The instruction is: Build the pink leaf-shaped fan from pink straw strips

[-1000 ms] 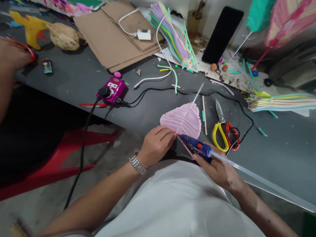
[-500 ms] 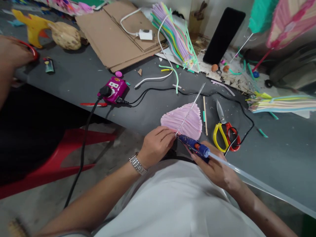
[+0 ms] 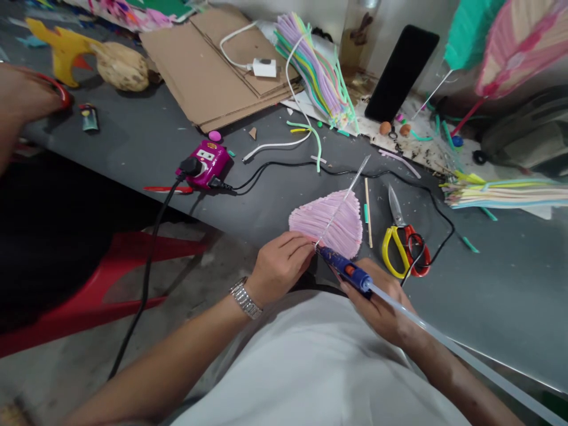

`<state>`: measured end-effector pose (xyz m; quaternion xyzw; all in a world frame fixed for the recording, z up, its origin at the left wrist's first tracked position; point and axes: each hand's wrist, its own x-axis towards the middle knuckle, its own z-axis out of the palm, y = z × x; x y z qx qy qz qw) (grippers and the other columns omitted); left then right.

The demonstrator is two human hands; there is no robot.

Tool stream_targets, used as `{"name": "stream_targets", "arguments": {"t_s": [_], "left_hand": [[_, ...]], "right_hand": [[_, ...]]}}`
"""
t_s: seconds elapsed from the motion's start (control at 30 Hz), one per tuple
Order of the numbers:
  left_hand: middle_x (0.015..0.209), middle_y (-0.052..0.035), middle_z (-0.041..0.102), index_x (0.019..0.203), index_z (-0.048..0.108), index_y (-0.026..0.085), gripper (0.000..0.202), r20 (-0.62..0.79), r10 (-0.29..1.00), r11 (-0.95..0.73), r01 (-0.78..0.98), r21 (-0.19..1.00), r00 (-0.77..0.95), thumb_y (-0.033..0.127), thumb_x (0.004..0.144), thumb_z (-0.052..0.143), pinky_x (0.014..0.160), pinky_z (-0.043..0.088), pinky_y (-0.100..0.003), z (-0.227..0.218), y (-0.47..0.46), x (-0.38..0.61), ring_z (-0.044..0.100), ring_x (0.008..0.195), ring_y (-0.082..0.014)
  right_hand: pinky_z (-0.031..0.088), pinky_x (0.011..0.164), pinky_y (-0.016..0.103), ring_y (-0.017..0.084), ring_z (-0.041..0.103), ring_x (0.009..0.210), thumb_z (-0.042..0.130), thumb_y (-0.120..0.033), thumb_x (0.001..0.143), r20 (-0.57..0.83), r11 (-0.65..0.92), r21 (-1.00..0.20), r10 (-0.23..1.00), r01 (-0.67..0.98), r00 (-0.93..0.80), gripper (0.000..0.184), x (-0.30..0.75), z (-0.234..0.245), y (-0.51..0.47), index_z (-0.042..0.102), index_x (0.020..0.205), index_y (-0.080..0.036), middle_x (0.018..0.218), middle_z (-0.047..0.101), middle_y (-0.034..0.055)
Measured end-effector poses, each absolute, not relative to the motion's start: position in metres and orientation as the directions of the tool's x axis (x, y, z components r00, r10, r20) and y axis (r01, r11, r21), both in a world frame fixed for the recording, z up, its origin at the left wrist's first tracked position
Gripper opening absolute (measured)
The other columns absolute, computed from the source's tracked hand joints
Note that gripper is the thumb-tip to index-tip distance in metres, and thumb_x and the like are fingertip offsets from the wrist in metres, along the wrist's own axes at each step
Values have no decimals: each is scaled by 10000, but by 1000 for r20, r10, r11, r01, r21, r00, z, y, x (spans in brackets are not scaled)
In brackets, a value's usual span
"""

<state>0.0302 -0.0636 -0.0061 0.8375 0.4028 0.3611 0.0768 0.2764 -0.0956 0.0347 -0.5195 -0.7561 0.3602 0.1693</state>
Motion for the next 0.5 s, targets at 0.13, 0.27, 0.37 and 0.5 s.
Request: {"name": "stream_targets", "arguments": {"t_s": [0.13, 0.27, 0.37, 0.5], "left_hand": [[1045, -107, 788, 1081, 672, 131, 161, 549, 725, -669, 615, 417, 416, 63, 939, 639, 902, 636, -390, -6, -63, 30, 721, 992, -227], [1048, -107, 788, 1080, 675, 127, 167, 552, 722, -670, 620, 409, 417, 58, 931, 648, 903, 637, -390, -7, -63, 30, 721, 996, -230], [1049, -111, 789, 1085, 678, 125, 171, 556, 721, -670, 623, 405, 414, 58, 931, 647, 902, 637, -390, -7, -64, 30, 721, 997, -230], [1055, -108, 790, 1093, 679, 133, 176, 556, 724, -667, 620, 413, 408, 61, 938, 637, 902, 637, -389, -7, -64, 31, 722, 1001, -227]], "right_hand": [[470, 669, 302, 167, 585, 714, 532, -332, 1021, -126, 202, -720, 903, 664, -411, 153, 276, 34, -96, 579, 928, -220, 858, 595, 27], [473, 686, 317, 174, 589, 729, 532, -339, 1018, -131, 195, -723, 903, 662, -409, 147, 276, 32, -96, 570, 937, -222, 864, 595, 26], [466, 668, 313, 169, 588, 726, 539, -330, 1012, -128, 193, -718, 908, 669, -400, 136, 276, 32, -96, 561, 925, -227, 865, 596, 22], [451, 635, 307, 167, 585, 705, 549, -323, 1005, -112, 201, -715, 913, 670, -393, 142, 275, 33, -96, 546, 895, -234, 835, 591, 12]]}}
